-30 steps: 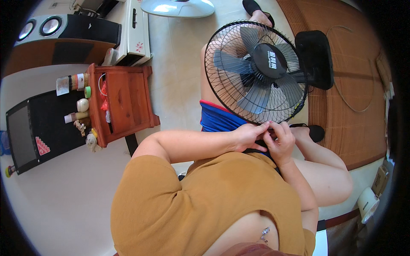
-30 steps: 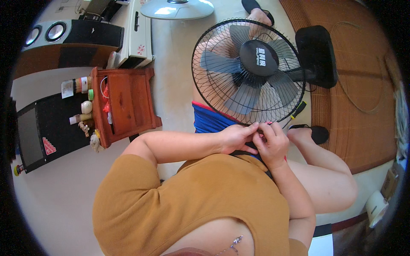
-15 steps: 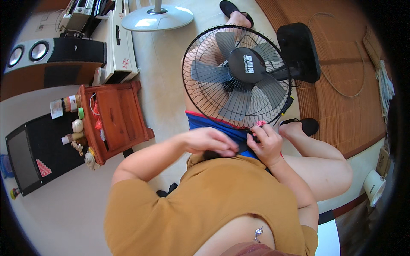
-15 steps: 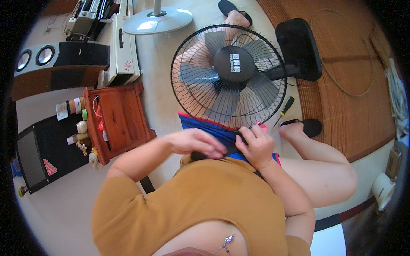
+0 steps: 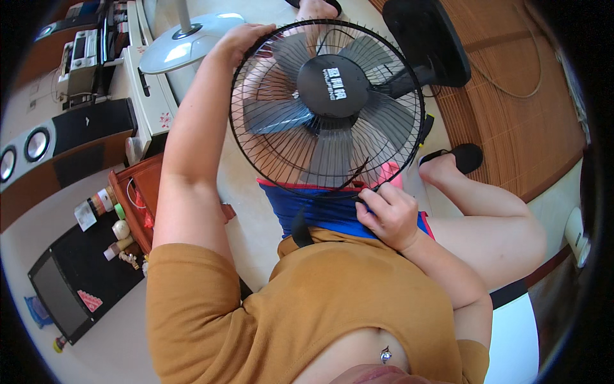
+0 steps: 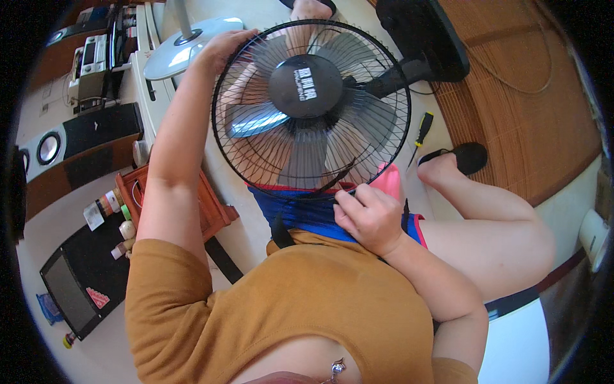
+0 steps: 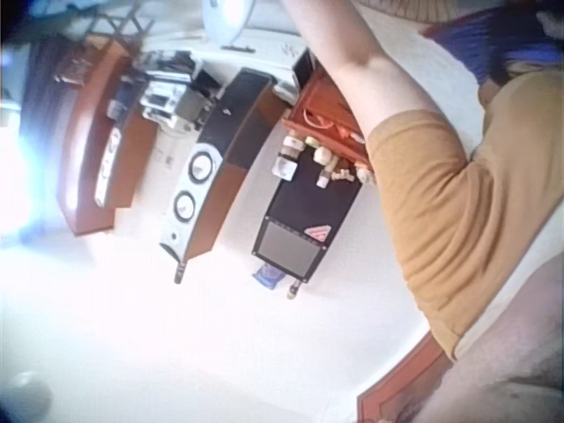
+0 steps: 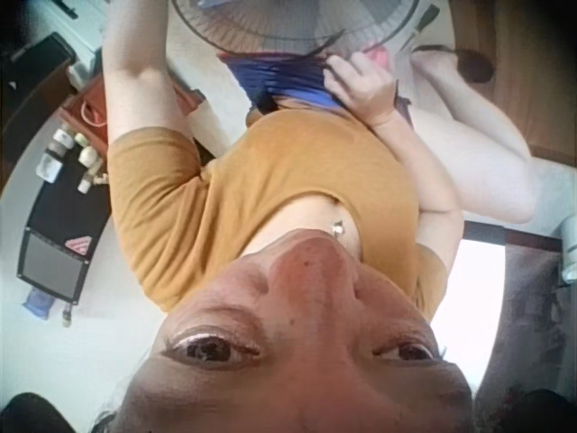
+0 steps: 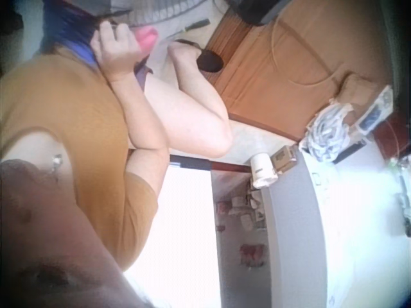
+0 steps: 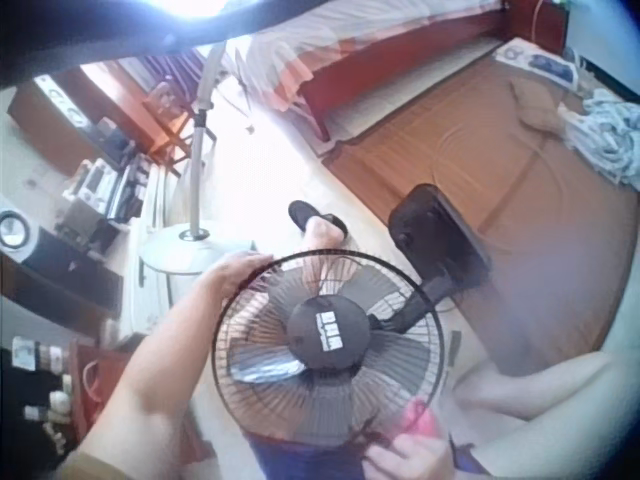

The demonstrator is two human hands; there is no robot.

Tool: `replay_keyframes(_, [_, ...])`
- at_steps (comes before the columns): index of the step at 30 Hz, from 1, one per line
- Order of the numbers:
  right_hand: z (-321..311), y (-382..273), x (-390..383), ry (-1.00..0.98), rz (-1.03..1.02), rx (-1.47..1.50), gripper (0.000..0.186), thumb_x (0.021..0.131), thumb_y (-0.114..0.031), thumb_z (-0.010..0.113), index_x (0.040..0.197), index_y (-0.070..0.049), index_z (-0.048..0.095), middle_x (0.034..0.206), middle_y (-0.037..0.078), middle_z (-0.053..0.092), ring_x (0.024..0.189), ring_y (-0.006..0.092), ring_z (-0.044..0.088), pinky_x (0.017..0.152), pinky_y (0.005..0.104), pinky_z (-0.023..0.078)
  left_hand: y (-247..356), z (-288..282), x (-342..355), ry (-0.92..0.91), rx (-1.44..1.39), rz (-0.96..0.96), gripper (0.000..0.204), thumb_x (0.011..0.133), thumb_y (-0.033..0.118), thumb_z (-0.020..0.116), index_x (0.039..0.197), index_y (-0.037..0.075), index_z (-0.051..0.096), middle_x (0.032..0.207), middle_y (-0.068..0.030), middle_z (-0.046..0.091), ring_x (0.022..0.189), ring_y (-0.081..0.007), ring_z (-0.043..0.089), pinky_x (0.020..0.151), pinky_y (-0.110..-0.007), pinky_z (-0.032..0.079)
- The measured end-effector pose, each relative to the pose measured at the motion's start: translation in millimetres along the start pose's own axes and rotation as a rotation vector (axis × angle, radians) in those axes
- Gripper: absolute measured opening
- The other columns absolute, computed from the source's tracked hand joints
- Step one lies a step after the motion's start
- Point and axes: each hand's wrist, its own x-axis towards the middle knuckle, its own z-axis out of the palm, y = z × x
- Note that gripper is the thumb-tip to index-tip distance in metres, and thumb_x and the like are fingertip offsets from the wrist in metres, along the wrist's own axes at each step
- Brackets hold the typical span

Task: The person disassembles a fan by hand and using a screwdriver, removing the front grille, unscrewing internal components, and detaching the outer ring.

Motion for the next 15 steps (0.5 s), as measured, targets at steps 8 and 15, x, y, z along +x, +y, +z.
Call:
replay_keyframes(8, [-1,7,-5,-0.018,0.016,0.010,0.022,0.066,-0.015,0.071,0.085,-0.011,0.061,0.065,0.004,0.043,0.054,0.0195,0.052,0.047,0.0310,0.042,9,9,-6,0.031,0.033,0.113,0.026,0.089,0.021,0.058,0.099,-0.002,0.064,0.086,-0.0086,0.067,0.064,-0.0120,0.061,0.062,-0.024,0.054])
replay_keyframes(15, [0,9,-7,-0.006,-0.003,0.026,0.022,0.066,-0.016,0.071,0.085,-0.012,0.061,0.067,0.003,0.045,0.054,0.0184,0.051,0.046,0.0298,0.041,5,7,-7,0.010,-0.115,-0.016,0.036,0.085,0.037,0.063,0.095,0.002,0.066,0.082,-0.0071,0.066,0.067,-0.0128,0.064,0.061,-0.024,0.054])
